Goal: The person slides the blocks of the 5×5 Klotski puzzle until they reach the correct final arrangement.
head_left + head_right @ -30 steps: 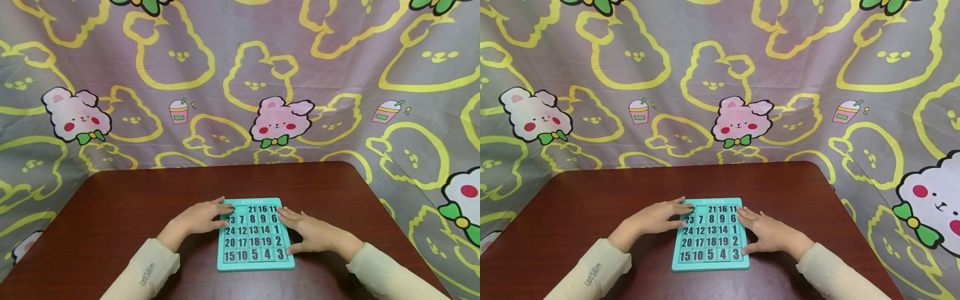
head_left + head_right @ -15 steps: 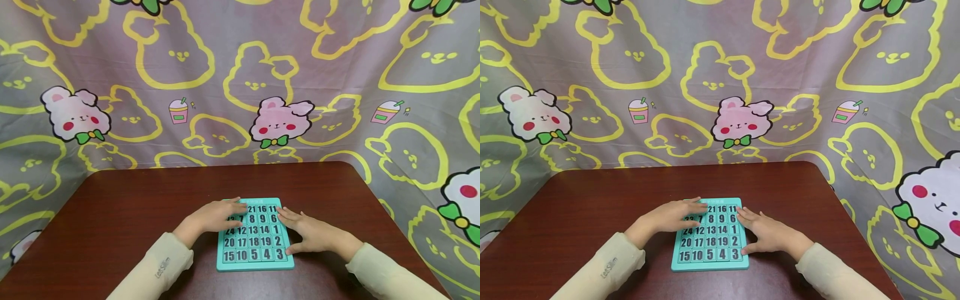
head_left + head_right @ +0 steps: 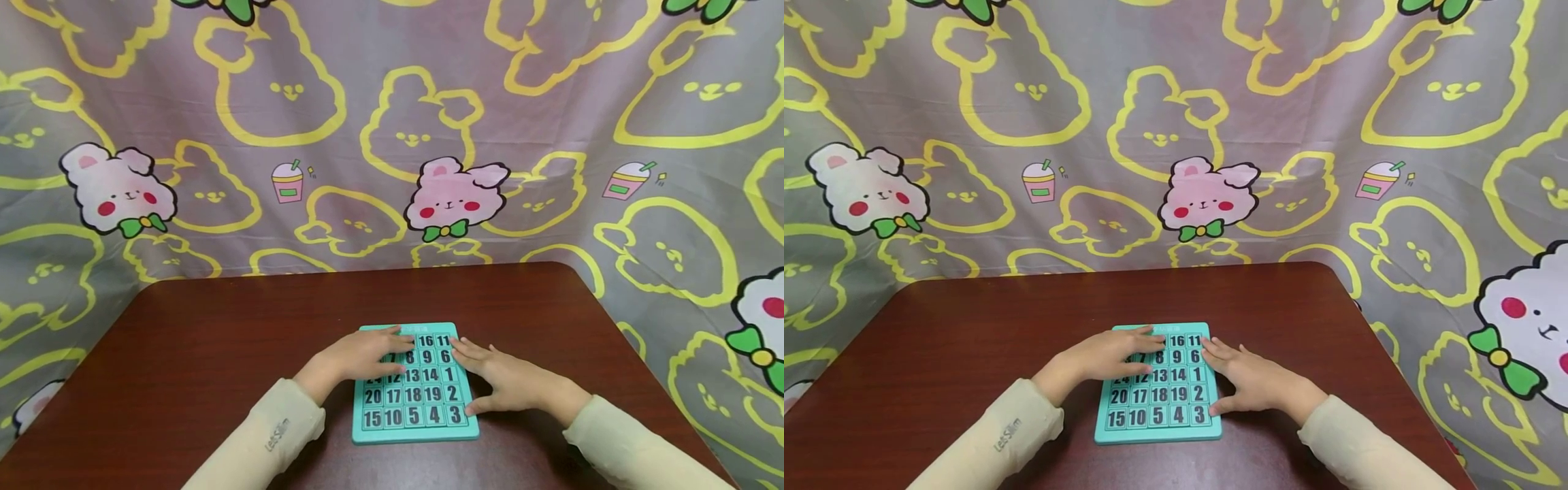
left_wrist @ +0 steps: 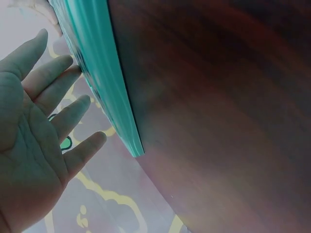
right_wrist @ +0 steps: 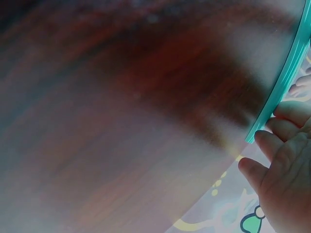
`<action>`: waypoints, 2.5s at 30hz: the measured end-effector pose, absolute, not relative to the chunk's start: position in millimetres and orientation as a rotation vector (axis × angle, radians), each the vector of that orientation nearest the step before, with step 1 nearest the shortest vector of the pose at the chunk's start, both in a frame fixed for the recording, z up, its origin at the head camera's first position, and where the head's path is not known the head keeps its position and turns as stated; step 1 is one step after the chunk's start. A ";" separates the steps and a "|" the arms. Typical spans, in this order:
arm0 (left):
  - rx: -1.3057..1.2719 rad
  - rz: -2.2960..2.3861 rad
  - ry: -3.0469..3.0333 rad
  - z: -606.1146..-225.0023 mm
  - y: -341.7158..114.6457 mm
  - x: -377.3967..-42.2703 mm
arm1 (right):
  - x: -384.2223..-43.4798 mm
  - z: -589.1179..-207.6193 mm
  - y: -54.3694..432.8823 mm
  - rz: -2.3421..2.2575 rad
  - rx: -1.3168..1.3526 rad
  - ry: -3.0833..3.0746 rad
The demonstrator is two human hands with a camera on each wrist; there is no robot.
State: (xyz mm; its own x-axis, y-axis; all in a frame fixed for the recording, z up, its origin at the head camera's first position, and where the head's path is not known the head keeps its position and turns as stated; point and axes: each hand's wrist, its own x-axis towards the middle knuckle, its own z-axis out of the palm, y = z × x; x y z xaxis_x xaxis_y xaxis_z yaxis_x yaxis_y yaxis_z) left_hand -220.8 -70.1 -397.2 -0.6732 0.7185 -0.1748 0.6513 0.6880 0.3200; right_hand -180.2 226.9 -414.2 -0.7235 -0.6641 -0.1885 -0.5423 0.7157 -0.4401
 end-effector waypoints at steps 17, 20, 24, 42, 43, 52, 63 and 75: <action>1.043 0.428 2.605 -397.2 -92.6 -217.7 | -178.6 -412.7 223.8 -0.453 -0.946 2.617; 1.035 0.440 2.606 -397.9 -96.1 -217.3 | -177.5 -412.6 223.7 -0.441 -0.949 2.624; 1.033 0.453 2.611 -398.4 -99.5 -217.4 | -176.0 -413.3 224.6 -0.428 -0.959 2.633; 1.146 0.412 2.631 -391.3 -81.6 -222.2 | -175.6 -413.7 229.9 -0.373 -0.974 2.707; 1.159 0.399 2.628 -391.1 -78.4 -223.0 | -175.8 -414.0 230.0 -0.373 -0.975 2.708; 1.210 0.267 2.579 -392.7 -51.4 -225.3 | -178.2 -415.4 230.5 -0.422 -0.980 2.687; 1.170 0.232 2.538 -395.5 -39.0 -224.2 | -177.6 -416.3 231.7 -0.423 -0.978 2.688; 1.090 0.282 2.575 -396.5 -54.2 -222.9 | -177.7 -416.5 230.8 -0.418 -0.975 2.689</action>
